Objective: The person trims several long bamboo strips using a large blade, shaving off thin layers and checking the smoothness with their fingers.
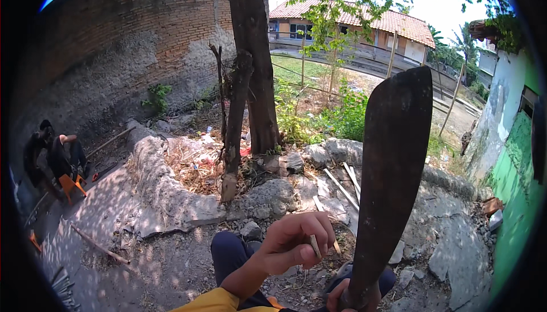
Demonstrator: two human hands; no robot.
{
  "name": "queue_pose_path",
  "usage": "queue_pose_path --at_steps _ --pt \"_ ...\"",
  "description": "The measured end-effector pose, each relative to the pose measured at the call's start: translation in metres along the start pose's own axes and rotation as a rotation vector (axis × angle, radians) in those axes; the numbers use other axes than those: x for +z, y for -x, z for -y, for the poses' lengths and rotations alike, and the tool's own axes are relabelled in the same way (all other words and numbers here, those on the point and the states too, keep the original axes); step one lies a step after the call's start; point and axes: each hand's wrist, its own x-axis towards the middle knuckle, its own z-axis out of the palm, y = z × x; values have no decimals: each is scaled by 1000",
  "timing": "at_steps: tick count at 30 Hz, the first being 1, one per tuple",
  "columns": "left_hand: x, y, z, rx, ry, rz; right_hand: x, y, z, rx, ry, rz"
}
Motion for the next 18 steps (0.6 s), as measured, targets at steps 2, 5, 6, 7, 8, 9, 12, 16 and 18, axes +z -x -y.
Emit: queue_pose_path --at_steps 2,5,6,7,8,9,12,16,18 --pt "-4 -2 4 45 -4 31 3 -4 -1 1 -5 45" --pt "5 -5 2 116 8 -1 -4 -6 -4 -63 87 76" --pt "9 -6 2 139 24 -64 -8 -5 -7 -88 169 118" --pt "7 -6 7 142 26 -62 -10 -3 -10 -89 173 117" --pt "4 -4 11 229 -135 -112 -9 -2 -12 -124 164 80" --pt "3 -4 14 316 -297 -162 -8 -2 -13 -159 154 44" --pt "21 -7 12 353 -239 -276 -3 0 -8 -123 87 20" --pt "-3 -9 12 352 -619 -128 -11 -3 -11 -63 121 50" --pt "2 -7 7 149 -438 -36 -4 0 -6 -63 69 16"
